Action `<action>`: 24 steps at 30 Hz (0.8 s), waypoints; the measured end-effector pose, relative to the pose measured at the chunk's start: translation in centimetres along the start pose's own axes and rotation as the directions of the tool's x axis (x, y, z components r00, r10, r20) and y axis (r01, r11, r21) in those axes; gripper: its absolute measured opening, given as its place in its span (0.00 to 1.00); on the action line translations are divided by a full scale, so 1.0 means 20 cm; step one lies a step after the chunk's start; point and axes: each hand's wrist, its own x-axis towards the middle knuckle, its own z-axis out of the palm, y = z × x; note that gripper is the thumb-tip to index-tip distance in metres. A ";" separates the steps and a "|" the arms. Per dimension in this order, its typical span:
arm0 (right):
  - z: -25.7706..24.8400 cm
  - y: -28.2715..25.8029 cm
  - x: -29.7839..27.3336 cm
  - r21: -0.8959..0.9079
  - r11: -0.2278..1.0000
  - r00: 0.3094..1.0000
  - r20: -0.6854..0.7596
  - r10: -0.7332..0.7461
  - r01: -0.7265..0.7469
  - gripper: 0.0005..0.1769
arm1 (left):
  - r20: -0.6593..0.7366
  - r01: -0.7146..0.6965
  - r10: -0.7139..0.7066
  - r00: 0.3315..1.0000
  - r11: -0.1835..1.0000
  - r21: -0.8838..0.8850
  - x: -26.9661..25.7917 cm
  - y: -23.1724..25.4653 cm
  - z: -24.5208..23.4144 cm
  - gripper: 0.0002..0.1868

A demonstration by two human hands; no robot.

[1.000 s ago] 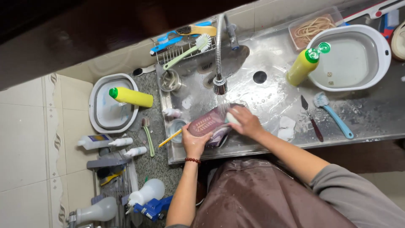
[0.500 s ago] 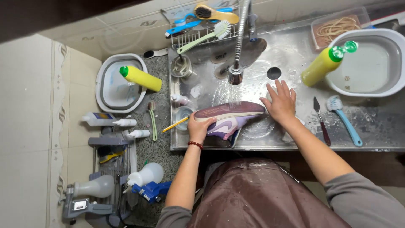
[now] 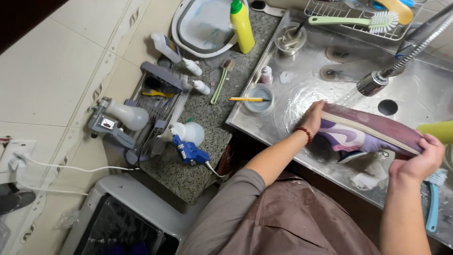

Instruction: The person cleans a purple and white sneaker at a stainless steel sink. They scrub the upper with a cloth, rinse the shoe, and use a metal scraper to clean the sole. The person then scrubs the sole with a brush and rinses it again. Finally, they apply a cleaning solution from a bottle to the shoe's upper.

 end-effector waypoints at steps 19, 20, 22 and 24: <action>0.26 -0.16 -0.42 -0.243 0.890 0.909 -0.267 0.320 -0.385 0.23 | -0.210 -0.074 0.021 0.977 0.966 -0.247 -0.07 0.48 0.23 0.11; 0.25 -0.13 -0.41 -0.224 0.886 0.906 -0.229 0.356 -0.405 0.23 | -0.305 -0.073 0.015 0.952 0.981 -0.179 -0.06 0.50 0.22 0.11; 0.23 -0.07 -0.39 -0.203 0.883 0.901 -0.199 0.386 -0.423 0.23 | -0.389 -0.057 0.011 0.921 0.993 -0.107 -0.06 0.56 0.19 0.12; 0.23 0.01 -0.37 -0.063 0.889 0.891 -0.019 0.453 -0.453 0.24 | -0.361 -0.149 0.157 0.919 0.988 0.049 -0.05 0.64 0.14 0.11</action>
